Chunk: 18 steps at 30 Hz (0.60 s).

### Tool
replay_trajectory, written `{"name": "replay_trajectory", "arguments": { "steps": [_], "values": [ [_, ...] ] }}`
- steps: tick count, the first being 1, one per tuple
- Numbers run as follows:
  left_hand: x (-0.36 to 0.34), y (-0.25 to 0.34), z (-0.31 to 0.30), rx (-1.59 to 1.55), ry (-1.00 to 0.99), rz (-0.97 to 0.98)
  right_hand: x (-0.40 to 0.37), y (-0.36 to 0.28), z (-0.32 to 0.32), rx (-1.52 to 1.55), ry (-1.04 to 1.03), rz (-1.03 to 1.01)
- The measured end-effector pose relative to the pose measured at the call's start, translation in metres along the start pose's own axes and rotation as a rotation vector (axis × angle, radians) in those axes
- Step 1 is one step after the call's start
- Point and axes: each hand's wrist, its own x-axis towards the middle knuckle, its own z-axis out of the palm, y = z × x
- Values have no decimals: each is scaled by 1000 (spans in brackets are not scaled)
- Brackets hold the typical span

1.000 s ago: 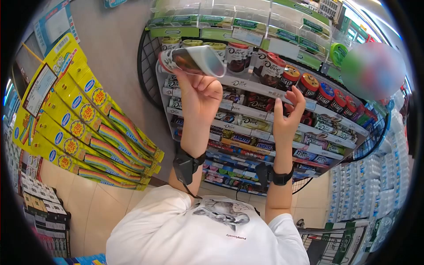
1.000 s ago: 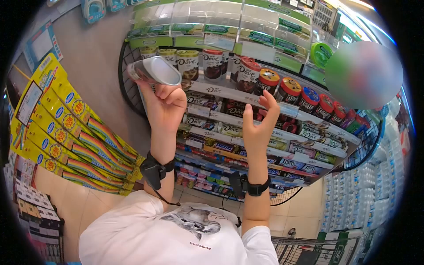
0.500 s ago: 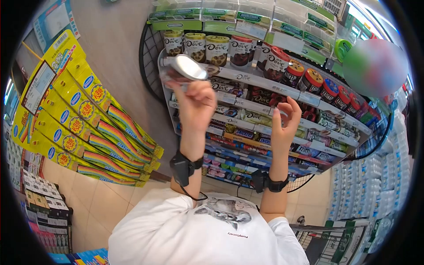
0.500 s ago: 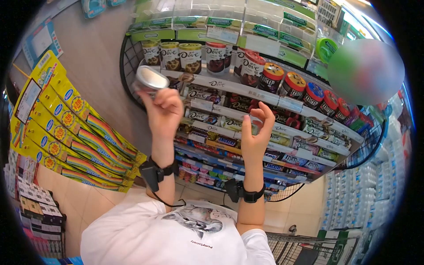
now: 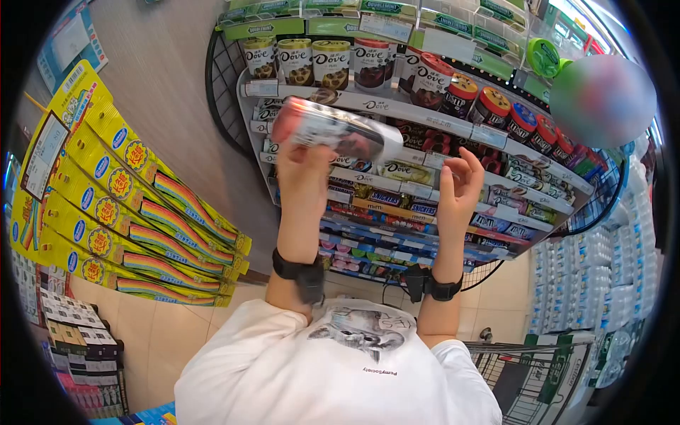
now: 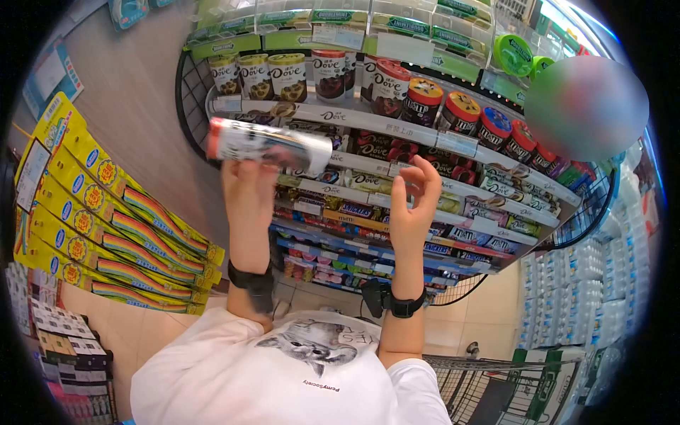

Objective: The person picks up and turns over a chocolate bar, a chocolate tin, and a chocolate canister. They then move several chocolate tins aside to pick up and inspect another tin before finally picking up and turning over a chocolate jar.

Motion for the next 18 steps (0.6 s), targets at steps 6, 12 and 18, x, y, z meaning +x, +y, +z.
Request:
{"name": "replay_trajectory", "arguments": {
  "steps": [6, 12, 18],
  "values": [
    [-11, -8, 11, 167, -173, -35, -7, -18, -2, 261, -278, 39],
    [-22, -3, 27, 325, -384, 13, -23, -28, 1, 888, -473, 408],
    [-26, -4, 31, 400, -491, 38, -28, -44, 2, 1083, -435, 506]
  ]
}}
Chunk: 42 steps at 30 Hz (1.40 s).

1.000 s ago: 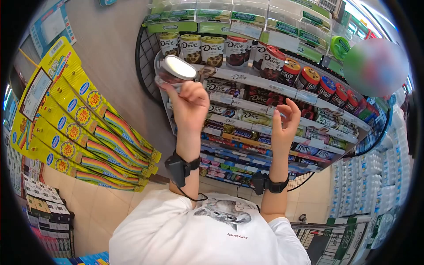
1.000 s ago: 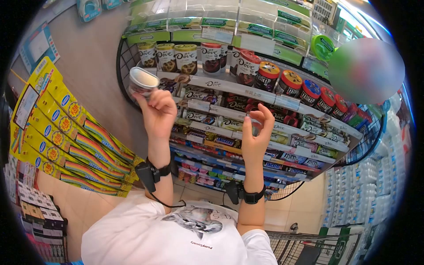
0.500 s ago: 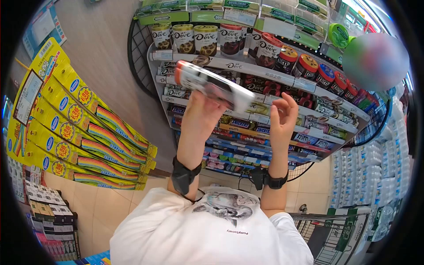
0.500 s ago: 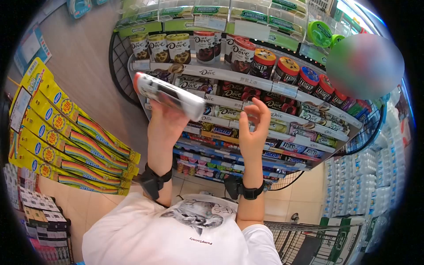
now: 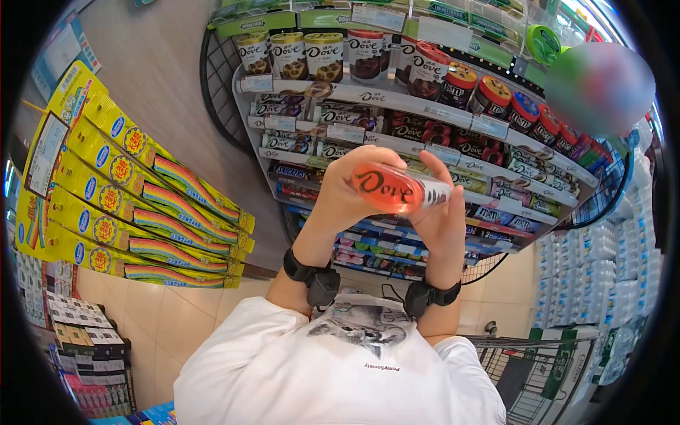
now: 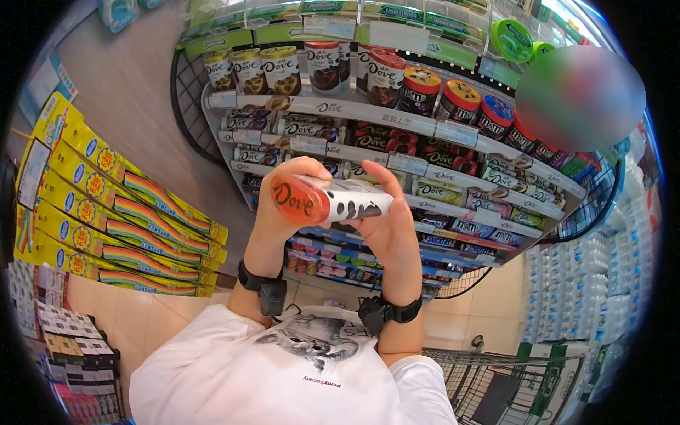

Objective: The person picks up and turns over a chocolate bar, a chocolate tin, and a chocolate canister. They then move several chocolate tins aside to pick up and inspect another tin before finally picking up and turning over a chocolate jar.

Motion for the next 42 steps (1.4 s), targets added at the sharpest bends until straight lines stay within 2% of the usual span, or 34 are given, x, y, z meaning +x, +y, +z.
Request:
{"name": "replay_trajectory", "arguments": {
  "steps": [2, 3, 5, 6, 7, 9, 13, 15, 16, 19, 23, 25, 26, 28, 32, 34, 37, 41, 42],
  "values": [
    [3, 2, 7, -56, 115, -218, 3, -6, -2, -96, 96, -153],
    [4, -3, 7, -53, 113, -216, 5, -15, 1, -314, 167, -295],
    [2, -22, 2, -30, -83, -261, 6, -45, 11, -767, 251, -595],
    [1, -26, -5, 46, -182, -276, 3, -56, 18, -890, 271, -706],
    [1, -24, -4, -35, -217, -342, 3, -66, 25, -889, 274, -706],
    [1, -28, 0, -114, -259, -397, 0, -84, 35, -1250, 219, -722],
    [5, -36, 11, -110, -300, -412, 0, -96, 44, -1219, 175, -692],
    [5, -38, 13, -230, -381, -422, -2, -98, 40, -1159, -6, -624],
    [5, -39, 13, -220, -408, -411, 0, -99, 36, -1087, -91, -659],
    [4, -39, 15, -244, -450, -301, -3, -86, 41, -990, -20, -733],
    [6, -23, 17, -185, -431, -297, -4, -85, 39, -1069, -26, -709],
    [8, -18, 19, -238, -310, -363, -4, -84, 39, -1070, -18, -722],
    [8, -19, 19, -239, -310, -360, -5, -83, 39, -1071, -19, -724],
    [8, -24, 18, -175, -368, -318, -6, -81, 39, -1083, -25, -726],
    [2, -23, 17, -83, -305, -241, -8, -80, 39, -1015, -51, -722],
    [2, -20, 13, -296, -126, -206, -13, -87, 30, -1040, -35, -634],
    [11, -17, 3, -315, -119, -152, -15, -81, 14, -909, -13, -498],
    [16, -19, -7, -213, -76, -209, -18, -54, -5, -772, 27, -252],
    [20, -19, -10, -115, -50, -207, -22, -49, -8, -681, 27, -133]
  ]
}}
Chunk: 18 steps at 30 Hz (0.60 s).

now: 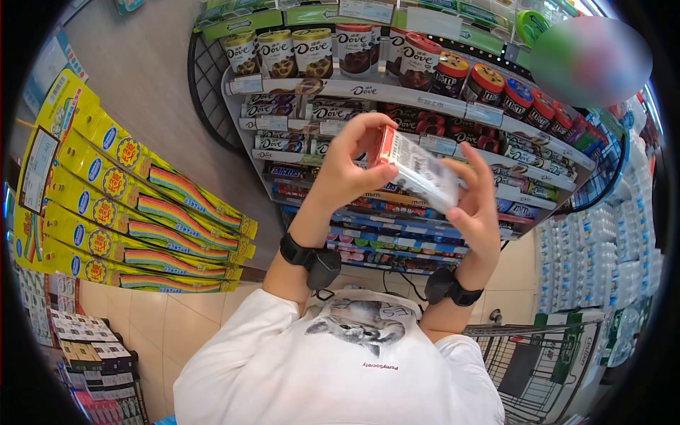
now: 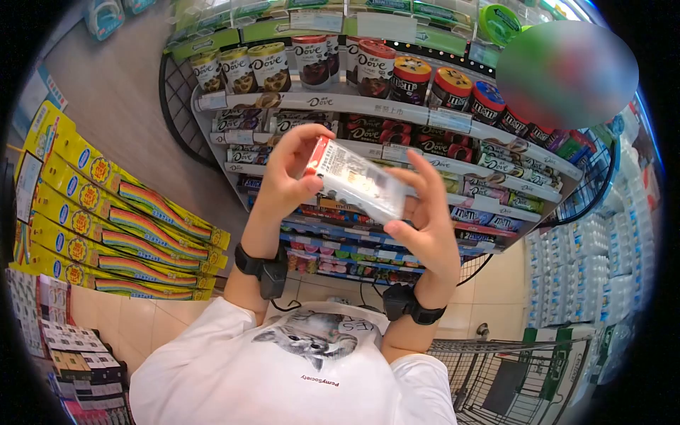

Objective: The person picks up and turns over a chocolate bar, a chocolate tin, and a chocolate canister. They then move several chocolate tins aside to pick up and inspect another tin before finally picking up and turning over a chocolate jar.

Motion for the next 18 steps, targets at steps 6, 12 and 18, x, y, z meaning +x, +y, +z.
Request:
{"name": "replay_trajectory", "arguments": {
  "steps": [6, 12, 18],
  "values": [
    [38, 19, -20, 736, 366, 248, -14, 15, -23, -264, 113, 207],
    [91, 21, -24, 1053, 678, 420, -19, 20, -31, -335, 125, 191],
    [126, -4, -29, 1096, 687, 329, -23, 24, -31, -360, 138, 242]
  ]
}}
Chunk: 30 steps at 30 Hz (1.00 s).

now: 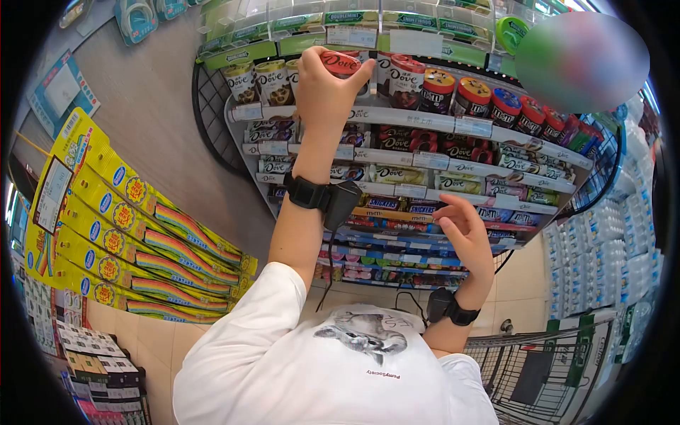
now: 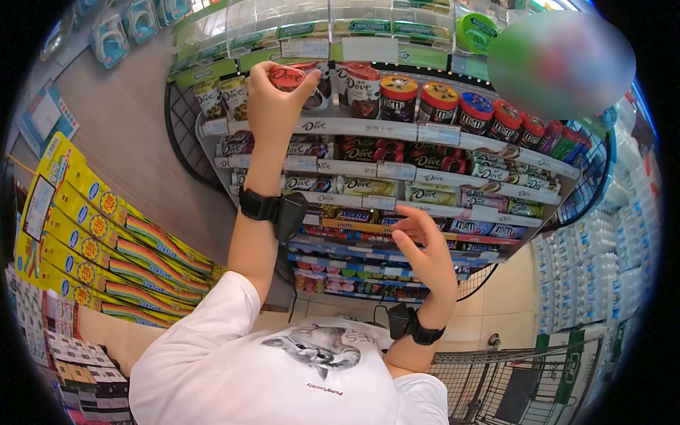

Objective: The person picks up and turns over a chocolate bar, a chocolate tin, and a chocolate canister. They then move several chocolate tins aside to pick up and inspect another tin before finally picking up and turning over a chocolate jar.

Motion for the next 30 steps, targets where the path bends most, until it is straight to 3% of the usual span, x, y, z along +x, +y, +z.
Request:
{"name": "replay_trajectory", "arguments": {
  "steps": [5, 12, 17, 20, 23, 25, 30],
  "values": [
    [1, 4, 12, 184, -117, 43, -3, 3, -4, -10, 24, 15],
    [-2, 2, 19, 389, -57, 132, -3, 4, -4, 3, 36, 19],
    [-8, -5, 21, 189, -100, 166, 24, -3, 8, 59, 79, -104],
    [-18, -5, 22, 214, -35, 303, 61, -13, 19, -25, 187, -262],
    [-30, -5, 19, 188, -42, 288, 101, -27, 29, -54, 311, -354],
    [-37, -8, 19, 138, -65, 283, 123, -39, 33, -330, 392, -354],
    [-48, -20, 19, -36, -86, 225, 164, -41, 34, -506, 388, -422]
  ]
}}
